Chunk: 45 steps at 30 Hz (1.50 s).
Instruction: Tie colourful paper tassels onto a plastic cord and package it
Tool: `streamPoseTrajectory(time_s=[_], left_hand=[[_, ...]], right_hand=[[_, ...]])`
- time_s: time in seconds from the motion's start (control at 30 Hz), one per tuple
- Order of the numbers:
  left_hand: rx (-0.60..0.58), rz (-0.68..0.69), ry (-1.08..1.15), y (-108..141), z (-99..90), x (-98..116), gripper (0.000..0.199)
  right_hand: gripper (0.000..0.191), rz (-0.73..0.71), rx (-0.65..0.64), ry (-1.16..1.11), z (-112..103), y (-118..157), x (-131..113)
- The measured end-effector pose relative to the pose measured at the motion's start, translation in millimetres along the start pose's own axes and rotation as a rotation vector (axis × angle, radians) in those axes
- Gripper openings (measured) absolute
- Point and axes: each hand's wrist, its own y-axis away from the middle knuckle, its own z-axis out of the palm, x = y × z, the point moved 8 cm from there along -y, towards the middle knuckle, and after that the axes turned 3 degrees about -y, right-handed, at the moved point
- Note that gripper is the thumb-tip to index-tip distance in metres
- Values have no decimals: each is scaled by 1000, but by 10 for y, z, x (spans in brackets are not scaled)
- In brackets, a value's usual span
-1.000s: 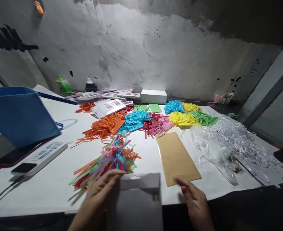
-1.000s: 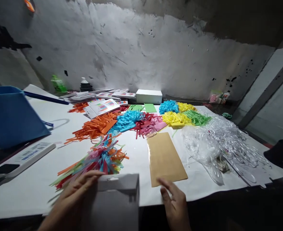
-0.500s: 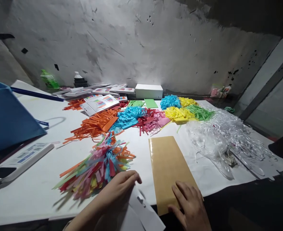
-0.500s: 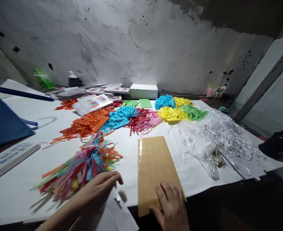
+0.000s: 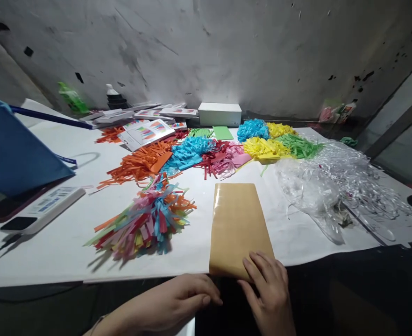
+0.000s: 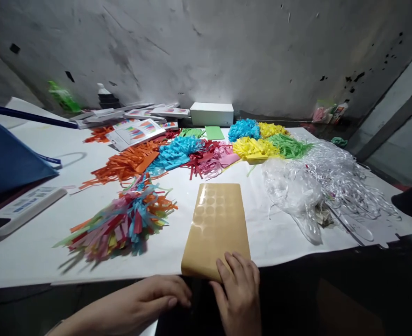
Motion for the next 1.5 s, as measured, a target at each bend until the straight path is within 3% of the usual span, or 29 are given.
streamPoseTrajectory(time_s=[0.17, 0.33, 0.5, 0.73, 0.9, 1.03, 1.2, 1.3, 1.4, 1.5], left_hand=[[62, 93, 155, -53, 166, -87, 41], [192, 84, 315, -19, 121, -195, 37], [170, 140, 289, 31, 138, -130, 34], [189, 167, 238, 53, 112, -82, 36], [180, 177, 243, 48, 107, -89, 34], [200, 165, 265, 54, 94, -112, 36], [180, 137, 305, 35, 112, -162, 38], [168, 139, 341, 22, 119, -194, 38], [174, 118, 376, 20, 119, -244, 38], [182, 107, 389, 21, 119, -265, 38]], right_hand=[[30, -4, -15, -2, 140, 15, -247], [22, 87, -103, -260, 85, -87, -133], [20, 129, -191, -323, 90, -226, -90], [21, 180, -158, -506, 143, -277, -98], [16, 191, -289, -554, 206, -330, -92], [17, 76, -194, -482, 133, -394, -166], [22, -173, -31, -307, 6, -330, -345], [25, -284, -10, -216, 4, -248, -420], [25, -301, 6, -195, 32, -208, -436], [20, -218, 43, -274, 44, -220, -386]])
